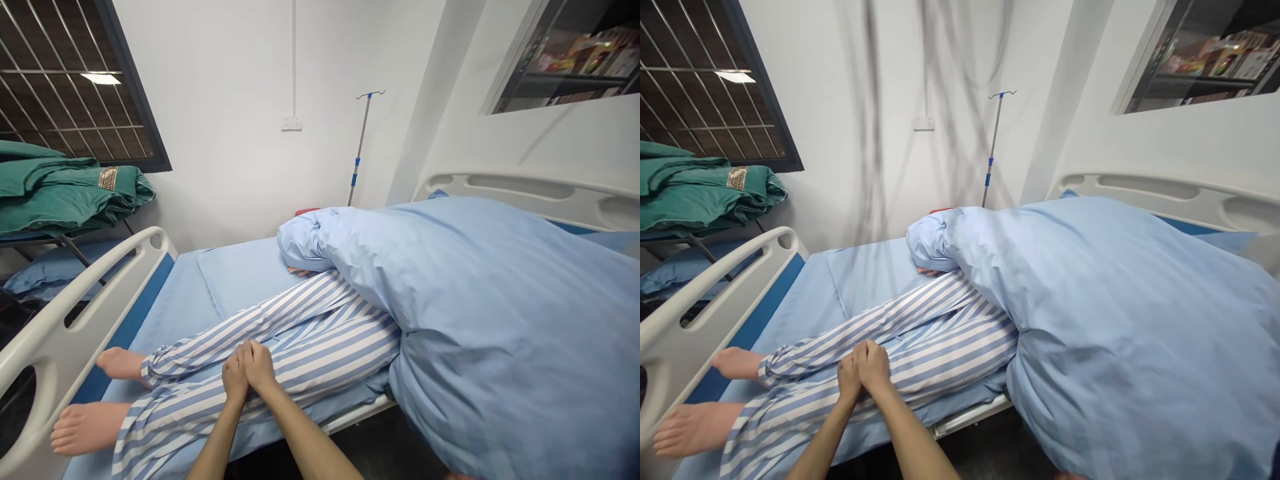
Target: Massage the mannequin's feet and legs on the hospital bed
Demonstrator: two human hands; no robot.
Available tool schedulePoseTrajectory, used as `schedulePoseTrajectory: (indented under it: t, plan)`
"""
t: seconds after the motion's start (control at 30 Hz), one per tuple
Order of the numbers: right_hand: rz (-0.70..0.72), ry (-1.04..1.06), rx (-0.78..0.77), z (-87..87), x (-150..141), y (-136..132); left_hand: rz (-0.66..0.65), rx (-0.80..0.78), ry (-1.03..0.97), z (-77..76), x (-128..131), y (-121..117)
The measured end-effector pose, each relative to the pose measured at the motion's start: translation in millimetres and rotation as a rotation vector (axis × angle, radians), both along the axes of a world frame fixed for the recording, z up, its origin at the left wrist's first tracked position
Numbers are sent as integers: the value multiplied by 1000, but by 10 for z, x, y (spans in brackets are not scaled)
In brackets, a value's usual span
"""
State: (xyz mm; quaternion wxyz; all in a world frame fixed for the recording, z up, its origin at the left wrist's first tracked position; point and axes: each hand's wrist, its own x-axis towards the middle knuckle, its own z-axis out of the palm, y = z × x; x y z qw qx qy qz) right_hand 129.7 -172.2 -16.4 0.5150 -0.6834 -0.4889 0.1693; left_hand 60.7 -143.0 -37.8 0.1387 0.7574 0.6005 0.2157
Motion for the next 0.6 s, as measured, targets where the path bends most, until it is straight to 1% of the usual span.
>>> schedulePoseTrajectory:
  t: [0.07,0.13,0.27,0.37,0.43,0.53,0.6]
  plan:
    - [33,-129,-18,48,59,-34,-4,-15,5,-4,0,5]
    - [52,-173,-10,37,118,-62,3,-44,-7,2,11,-2]
    - [-8,-43,40,-122,195,-72,13,-59,-91,30,29,-46]
    - [-35,54,87,-219,216,-48,33,-84,-171,81,52,-72]
    - [-31,91,97,-239,225,-31,50,-113,-279,134,100,-82]
    - [-37,136,90,-237,243,-11,52,-128,-496,205,223,-101]
    - [-39,179,96,-238,254,0,66,-119,-551,211,303,-118]
